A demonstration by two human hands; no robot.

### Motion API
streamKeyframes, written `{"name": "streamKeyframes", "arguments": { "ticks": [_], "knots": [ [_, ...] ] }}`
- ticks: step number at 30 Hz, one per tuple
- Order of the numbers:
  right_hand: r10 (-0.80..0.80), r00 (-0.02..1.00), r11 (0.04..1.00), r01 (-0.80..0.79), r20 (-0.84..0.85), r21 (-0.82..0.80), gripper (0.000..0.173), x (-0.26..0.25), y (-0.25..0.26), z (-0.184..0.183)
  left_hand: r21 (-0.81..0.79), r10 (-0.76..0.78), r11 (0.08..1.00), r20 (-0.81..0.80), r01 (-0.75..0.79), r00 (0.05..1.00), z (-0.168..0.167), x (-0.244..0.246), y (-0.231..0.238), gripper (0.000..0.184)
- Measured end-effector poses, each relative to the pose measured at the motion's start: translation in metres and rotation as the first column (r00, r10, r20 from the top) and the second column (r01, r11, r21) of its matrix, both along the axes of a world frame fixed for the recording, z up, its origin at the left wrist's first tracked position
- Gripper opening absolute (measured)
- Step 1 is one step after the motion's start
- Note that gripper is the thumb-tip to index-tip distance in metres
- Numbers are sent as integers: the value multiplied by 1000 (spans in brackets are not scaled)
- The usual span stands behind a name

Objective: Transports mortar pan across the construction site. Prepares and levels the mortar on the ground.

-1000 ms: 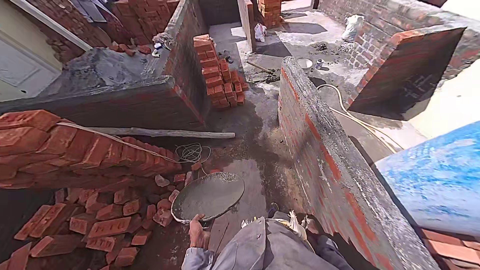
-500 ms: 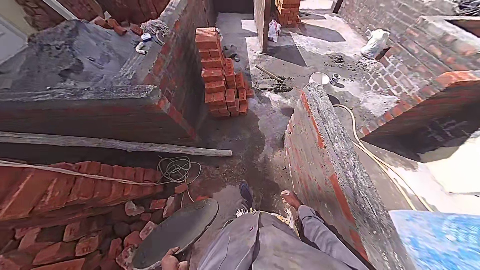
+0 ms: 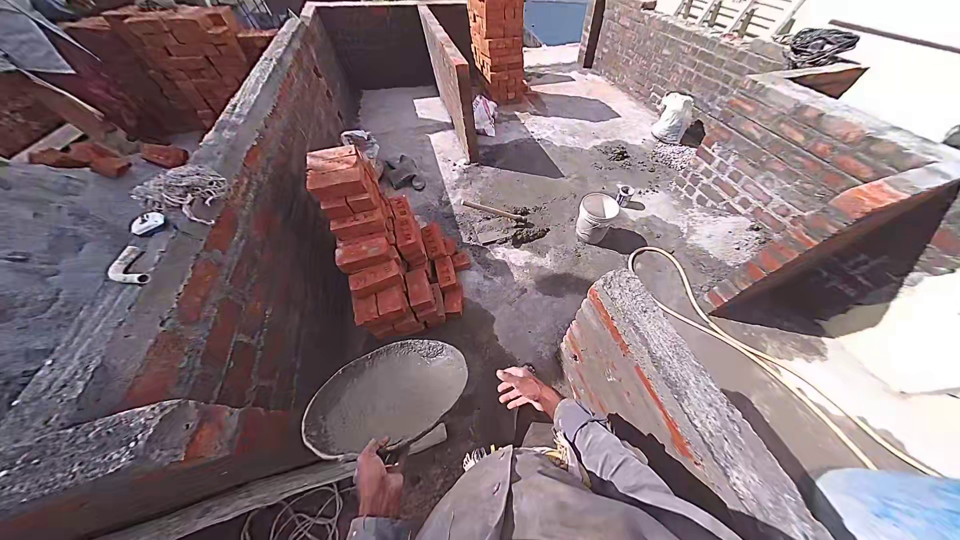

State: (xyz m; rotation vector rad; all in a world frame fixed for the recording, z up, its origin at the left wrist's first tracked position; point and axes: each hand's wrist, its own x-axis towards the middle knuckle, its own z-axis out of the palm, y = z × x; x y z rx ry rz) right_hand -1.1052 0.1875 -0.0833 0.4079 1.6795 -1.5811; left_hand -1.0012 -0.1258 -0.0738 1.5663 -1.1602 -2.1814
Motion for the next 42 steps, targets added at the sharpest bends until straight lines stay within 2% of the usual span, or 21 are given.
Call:
{"name": "streamKeyframes", "arguments": {
  "ticks": [3, 9, 12, 16, 20, 24, 27, 30, 33, 37, 38, 40, 42],
  "knots": [
    [-50, 999, 998, 51, 4, -41, 72, -109, 8, 8, 64, -28, 997, -91, 34, 995, 27, -110, 32, 42],
    [-67, 998, 996, 68, 12, -63, 84, -307, 56, 37, 141, -115, 981, -126, 133, 985, 72, -290, 95, 35],
    [-102, 993, 995, 103, 55, -1, 81, -369, 80, 28, 143, -186, 969, -101, 199, 977, 77, -358, 121, 30],
    [-294, 945, 943, 311, 143, -121, 76, -429, 103, 13, 133, -308, 940, -61, 314, 949, 70, -465, 140, 31],
    [-398, 896, 900, 423, 197, -103, 79, -515, 142, -7, 123, -455, 883, -7, 452, 890, 55, -590, 174, 23],
    [-548, 808, 802, 581, 215, -140, 65, -610, 177, -19, 159, -600, 793, 35, 589, 799, 46, -731, 198, 44],
    [-657, 723, 711, 688, 213, -143, 64, -682, 198, -2, 75, -714, 699, 18, 711, 700, 52, -838, 223, 39],
    [-758, 622, 610, 783, 196, -123, 64, -727, 224, 13, 66, -780, 626, 17, 777, 626, 58, -925, 266, 38],
    [-865, 465, 448, 885, 189, -130, 60, -770, 255, 21, 81, -843, 538, 16, 839, 538, 74, -1003, 318, 34],
    [-949, 239, 218, 969, 206, -120, 52, -813, 314, 30, 133, -913, 398, -35, 908, 406, 84, -1079, 401, 27],
    [-953, 220, 196, 972, 209, -129, 45, -823, 329, 26, 132, -930, 357, -38, 925, 365, 86, -1095, 423, 25],
    [-940, 262, 213, 951, 218, -225, 46, -840, 365, 11, 131, -959, 275, -36, 952, 282, 86, -1130, 466, 28],
    [-943, 285, 238, 938, 170, -254, 44, -860, 399, 1, 141, -976, 209, -27, 968, 214, 78, -1161, 508, 32]
  ]
}}
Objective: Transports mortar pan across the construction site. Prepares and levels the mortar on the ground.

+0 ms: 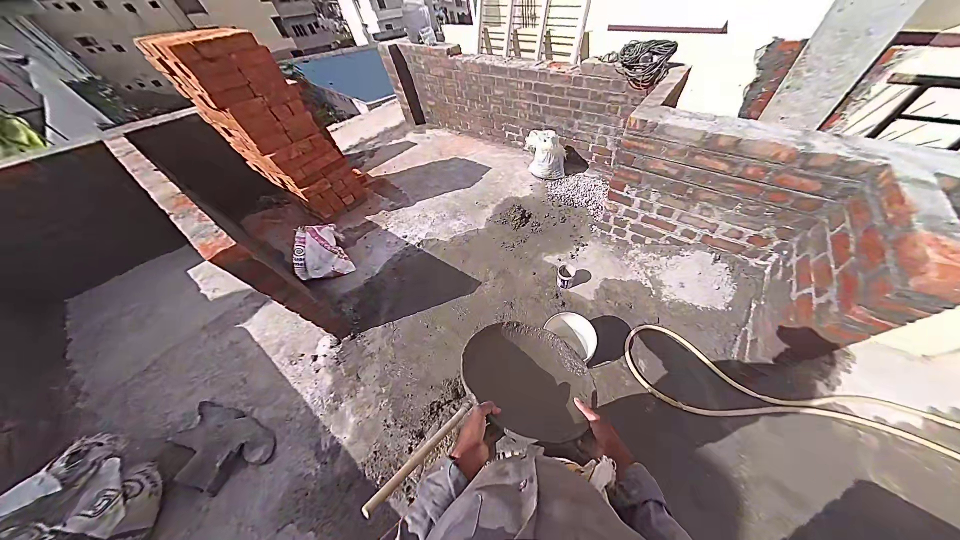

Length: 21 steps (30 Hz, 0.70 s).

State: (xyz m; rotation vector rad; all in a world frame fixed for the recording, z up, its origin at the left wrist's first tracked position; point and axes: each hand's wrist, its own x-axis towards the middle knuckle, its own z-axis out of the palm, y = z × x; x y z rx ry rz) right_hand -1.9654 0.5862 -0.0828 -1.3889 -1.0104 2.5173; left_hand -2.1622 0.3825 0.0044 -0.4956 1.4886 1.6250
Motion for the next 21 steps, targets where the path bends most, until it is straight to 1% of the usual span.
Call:
{"name": "streamKeyframes", "arguments": {
  "ticks": [1, 3, 4, 6, 8, 11, 13, 15, 17, 18, 19, 20, 21],
  "knots": [
    [-6, 1000, 999, 7, -15, 43, 41, -14, 14, 0, -10, -25, 1000, -4, 25, 1000, 0, -18, 20, 33],
    [-55, 997, 997, 59, -60, 58, 37, -45, 40, 5, -36, -61, 998, -20, 60, 998, 5, -53, 58, 30],
    [-70, 994, 996, 74, -81, 50, 35, -65, 55, 11, -40, -68, 997, -24, 67, 997, 11, -74, 75, 30],
    [-87, 995, 996, 86, -51, -28, 32, -93, 79, 19, -45, -71, 996, -7, 71, 997, 22, -102, 100, 33],
    [-126, 992, 987, 124, -13, -103, 35, -128, 108, 25, -71, -71, 995, -33, 69, 997, 31, -133, 128, 30],
    [-136, 990, 987, 138, 32, -83, 45, -176, 140, 38, -85, -124, 989, -36, 120, 992, 34, -189, 168, 33],
    [-183, 982, 977, 186, 36, -104, 50, -201, 153, 27, -94, -208, 974, -17, 206, 978, 37, -225, 197, 35],
    [-271, 962, 948, 274, 40, -163, 52, -223, 167, 7, -134, -314, 941, -8, 311, 949, 37, -259, 237, 28],
    [-390, 918, 891, 396, 71, -221, 47, -248, 179, -6, -183, -454, 874, 24, 450, 891, 38, -296, 284, 23],
    [-454, 888, 855, 459, 77, -241, 47, -259, 184, -14, -209, -543, 817, 36, 538, 839, 34, -314, 310, 21],
    [-528, 846, 809, 529, 78, -256, 49, -271, 184, -24, -229, -639, 741, 46, 631, 767, 27, -333, 335, 19],
    [-618, 782, 742, 616, 87, -266, 52, -289, 181, -30, -238, -730, 654, 53, 718, 682, 19, -355, 360, 17],
    [-717, 689, 645, 714, 109, -272, 56, -309, 176, -29, -231, -797, 573, 70, 787, 600, 9, -378, 387, 16]
  ]
}}
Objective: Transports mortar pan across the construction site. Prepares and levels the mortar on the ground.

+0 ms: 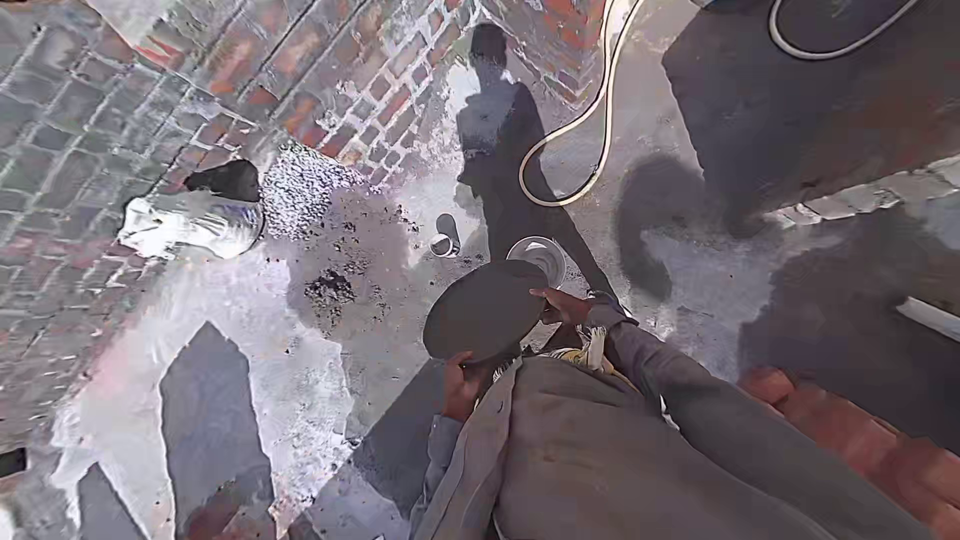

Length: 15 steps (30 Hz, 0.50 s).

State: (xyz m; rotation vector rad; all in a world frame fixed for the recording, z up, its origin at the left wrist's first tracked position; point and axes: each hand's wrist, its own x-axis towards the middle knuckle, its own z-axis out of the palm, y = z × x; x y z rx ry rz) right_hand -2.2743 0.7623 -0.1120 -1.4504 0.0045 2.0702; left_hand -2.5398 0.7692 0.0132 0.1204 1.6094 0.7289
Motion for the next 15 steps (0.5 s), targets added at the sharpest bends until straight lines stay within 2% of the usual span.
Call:
{"name": "streamKeyframes", "arguments": {
  "ticks": [2, 4, 6, 7, 9, 12, 15],
  "knots": [
    [-252, 962, 965, 258, 107, -44, 66, -25, -17, 11, -29, -106, 994, 98, 109, 990, -24, -20, 39, 25],
    [-354, 894, 929, 370, 275, -8, 66, -57, -36, 35, -45, -198, 978, 79, 202, 977, -32, -29, 71, 35],
    [-318, 838, 945, 317, 443, 78, 61, -72, -57, 49, -32, -353, 935, 11, 354, 935, -48, -20, 107, 45],
    [-300, 815, 951, 297, 495, 87, 59, -87, -79, 44, -38, -434, 901, -39, 433, 900, -60, -20, 115, 47],
    [-354, 768, 928, 358, 534, 101, 51, -99, -118, 35, -13, -544, 838, -91, 545, 834, -93, 2, 128, 49],
    [-436, 678, 865, 498, 592, 66, 44, -131, -184, 27, 17, -645, 759, -118, 651, 755, -129, 31, 143, 48],
    [-372, 606, 853, 521, 703, 3, 44, -178, -258, 12, 49, -681, 727, -78, 685, 728, -141, 53, 157, 47]
  ]
}}
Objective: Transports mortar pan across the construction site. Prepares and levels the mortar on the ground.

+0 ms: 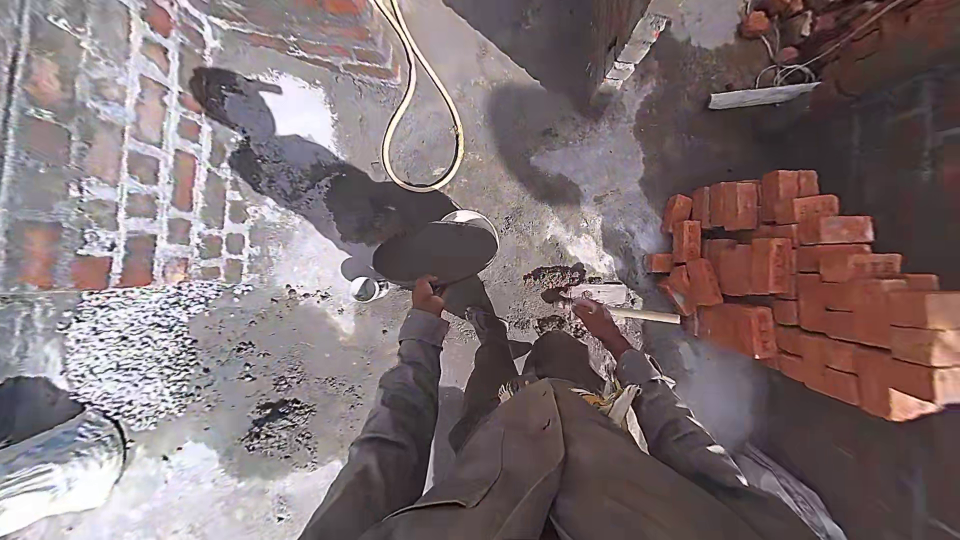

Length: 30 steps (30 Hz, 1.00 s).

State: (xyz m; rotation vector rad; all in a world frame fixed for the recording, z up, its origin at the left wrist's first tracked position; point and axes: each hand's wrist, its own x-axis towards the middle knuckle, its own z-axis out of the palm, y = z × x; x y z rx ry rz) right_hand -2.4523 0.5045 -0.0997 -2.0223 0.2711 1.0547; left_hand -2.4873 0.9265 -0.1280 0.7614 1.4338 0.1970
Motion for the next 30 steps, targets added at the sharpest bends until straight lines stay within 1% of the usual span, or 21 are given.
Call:
{"name": "streamKeyframes", "arguments": {
  "ticks": [2, 3, 4, 5, 6, 7, 9, 11, 13, 15, 16, 18, 20, 21, 25, 26, 27, 28, 30],
  "knots": [
    [-47, 999, 993, 44, -17, -110, 46, -42, -52, -4, -17, -20, 1000, 85, 21, 996, -12, 5, -4, 46],
    [-80, 996, 984, 72, -43, -163, 48, -66, -77, -6, -42, -41, 998, 127, 47, 991, -21, 2, -9, 50],
    [-113, 991, 973, 96, -71, -208, 49, -91, -101, -11, -64, -77, 994, 133, 86, 988, -31, -3, -16, 55],
    [-144, 985, 962, 116, -98, -246, 50, -117, -123, -20, -74, -145, 986, 100, 152, 984, -39, -10, -25, 60],
    [-169, 978, 951, 129, -123, -281, 50, -140, -145, -29, -75, -249, 965, 51, 252, 967, -45, -17, -38, 64],
    [-191, 969, 942, 137, -157, -306, 49, -165, -167, -40, -62, -368, 928, -12, 367, 930, -50, -29, -54, 65],
    [-231, 948, 932, 150, -219, -330, 47, -214, -202, -65, -17, -567, 822, -121, 569, 815, -59, -53, -89, 61],
    [-219, 939, 943, 133, -266, -306, 47, -250, -233, -88, 3, -671, 731, -179, 683, 719, -64, -77, -128, 54],
    [-131, 949, 962, 53, -286, -267, 46, -263, -260, -102, 1, -729, 669, -192, 743, 657, -64, -99, -168, 50],
    [-45, 949, 971, -32, -313, -238, 47, -271, -272, -104, -12, -756, 635, -218, 773, 618, -53, -131, -203, 48],
    [-28, 949, 971, -49, -314, -235, 47, -272, -275, -103, -30, -770, 619, -218, 785, 600, -49, -145, -215, 46],
    [-75, 961, 970, 9, -266, -242, 47, -266, -285, -106, -76, -800, 590, -189, 804, 570, -47, -164, -236, 44],
    [-133, 972, 968, 85, -196, -236, 45, -251, -289, -113, -113, -821, 564, -176, 818, 543, -52, -169, -246, 43],
    [-128, 974, 970, 84, -186, -228, 44, -245, -286, -115, -120, -831, 549, -186, 827, 524, -52, -169, -246, 43],
    [-14, 980, 971, -34, -198, -235, 45, -206, -264, -117, -119, -870, 479, -198, 869, 452, -54, -141, -241, 44],
    [0, 977, 969, -53, -215, -239, 46, -197, -256, -118, -124, -884, 452, -196, 884, 425, -59, -132, -237, 44],
    [7, 973, 966, -66, -229, -251, 47, -189, -246, -121, -131, -905, 409, -185, 903, 383, -71, -124, -230, 43],
    [-1, 971, 963, -62, -238, -261, 48, -178, -234, -124, -142, -932, 348, -165, 927, 324, -90, -115, -220, 44],
    [-52, 976, 957, -12, -211, -288, 48, -144, -216, -145, -156, -981, 170, -122, 973, 152, -143, -87, -201, 45]
  ]
}}
